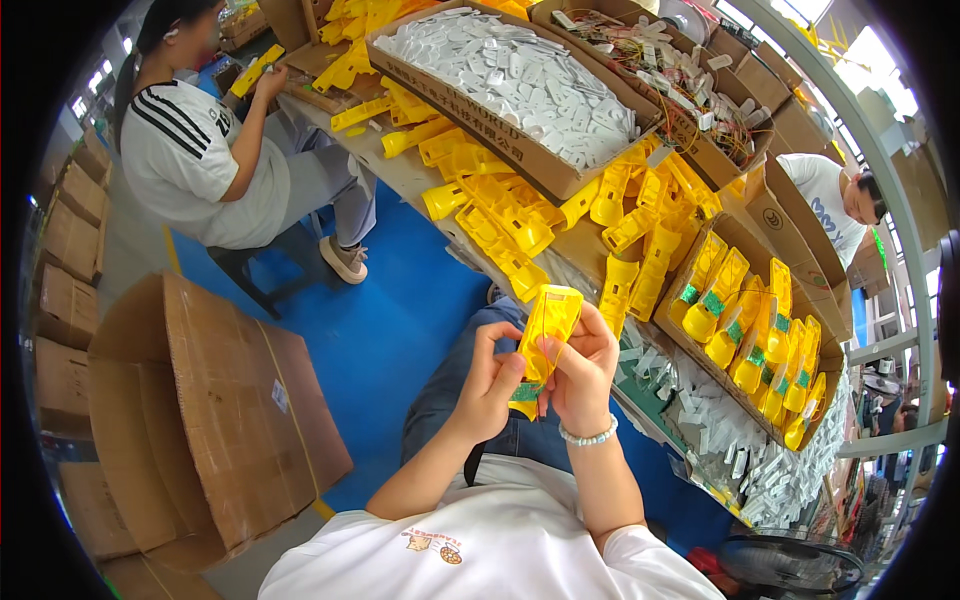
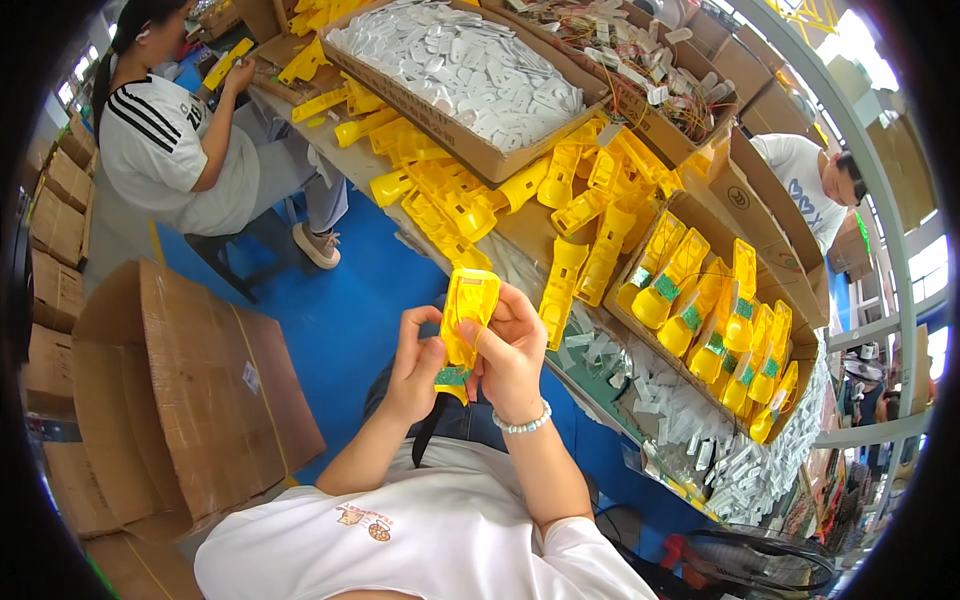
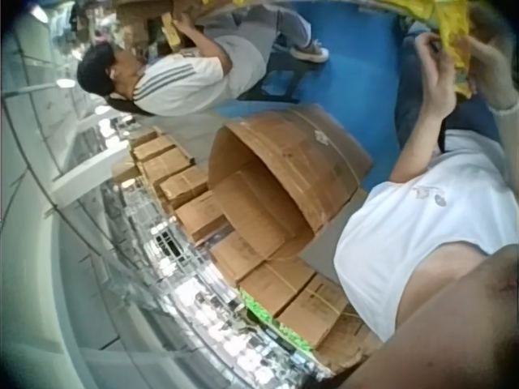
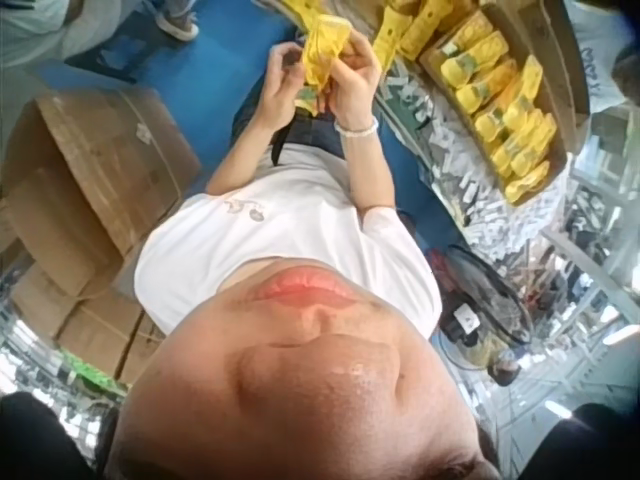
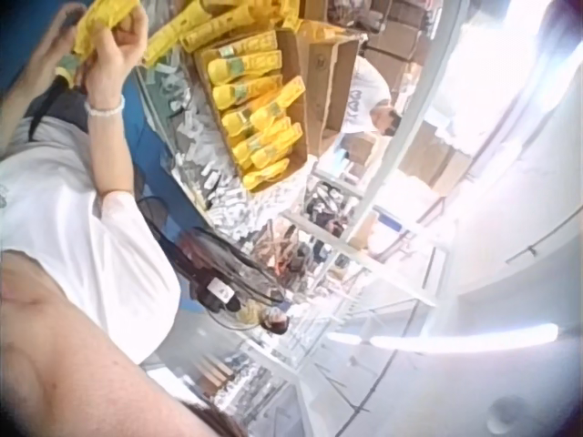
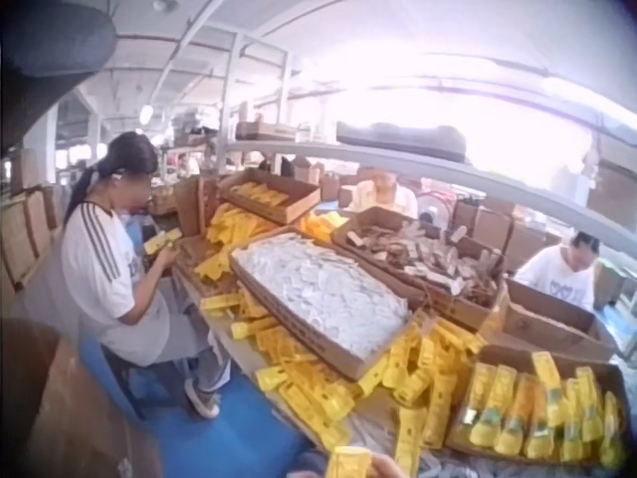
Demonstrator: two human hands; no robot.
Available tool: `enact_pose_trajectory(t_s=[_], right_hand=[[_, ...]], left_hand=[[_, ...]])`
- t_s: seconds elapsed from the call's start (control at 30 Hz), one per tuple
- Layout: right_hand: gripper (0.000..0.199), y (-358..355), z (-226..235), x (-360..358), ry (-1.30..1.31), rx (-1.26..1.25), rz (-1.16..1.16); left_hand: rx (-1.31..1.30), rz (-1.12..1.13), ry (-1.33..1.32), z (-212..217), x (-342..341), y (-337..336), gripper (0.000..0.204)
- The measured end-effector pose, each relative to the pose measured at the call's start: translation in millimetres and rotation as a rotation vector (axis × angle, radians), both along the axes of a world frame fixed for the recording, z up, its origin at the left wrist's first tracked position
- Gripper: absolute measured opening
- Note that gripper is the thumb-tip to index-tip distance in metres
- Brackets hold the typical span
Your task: The person assembles small electronic components by hand, inserting circuit boards and wires into yellow plastic casings, then attaching white covers to the casings.
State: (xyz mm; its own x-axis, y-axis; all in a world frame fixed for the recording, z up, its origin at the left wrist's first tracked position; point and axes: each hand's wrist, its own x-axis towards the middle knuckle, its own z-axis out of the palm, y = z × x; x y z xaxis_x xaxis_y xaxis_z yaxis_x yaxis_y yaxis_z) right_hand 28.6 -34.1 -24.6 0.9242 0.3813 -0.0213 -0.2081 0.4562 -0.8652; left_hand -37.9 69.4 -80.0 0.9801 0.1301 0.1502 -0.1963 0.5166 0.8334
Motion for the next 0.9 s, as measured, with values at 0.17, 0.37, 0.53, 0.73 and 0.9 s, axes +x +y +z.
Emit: enact_pose_trajectory(t_s=[0.17,0.37,0.53,0.73,0.9], right_hand=[[0.031,18,9,23,-0.124,-0.087,0.204],[0.035,37,17,36,-0.353,-0.001,0.31],[0.052,48,15,35,-0.46,0.163,0.363],[0.057,49,13,27,-0.416,0.041,0.26],[0.042,40,31,30,-0.195,0.038,0.486]], left_hand=[[0.026,0.134,-0.156,12,14,26,0.039],[0.217,0.217,-0.265,12,18,52,0.049],[0.326,0.332,-0.356,12,13,54,0.051],[0.229,0.263,-0.371,11,11,57,0.055],[-0.056,0.252,-0.417,18,14,53,0.05]])
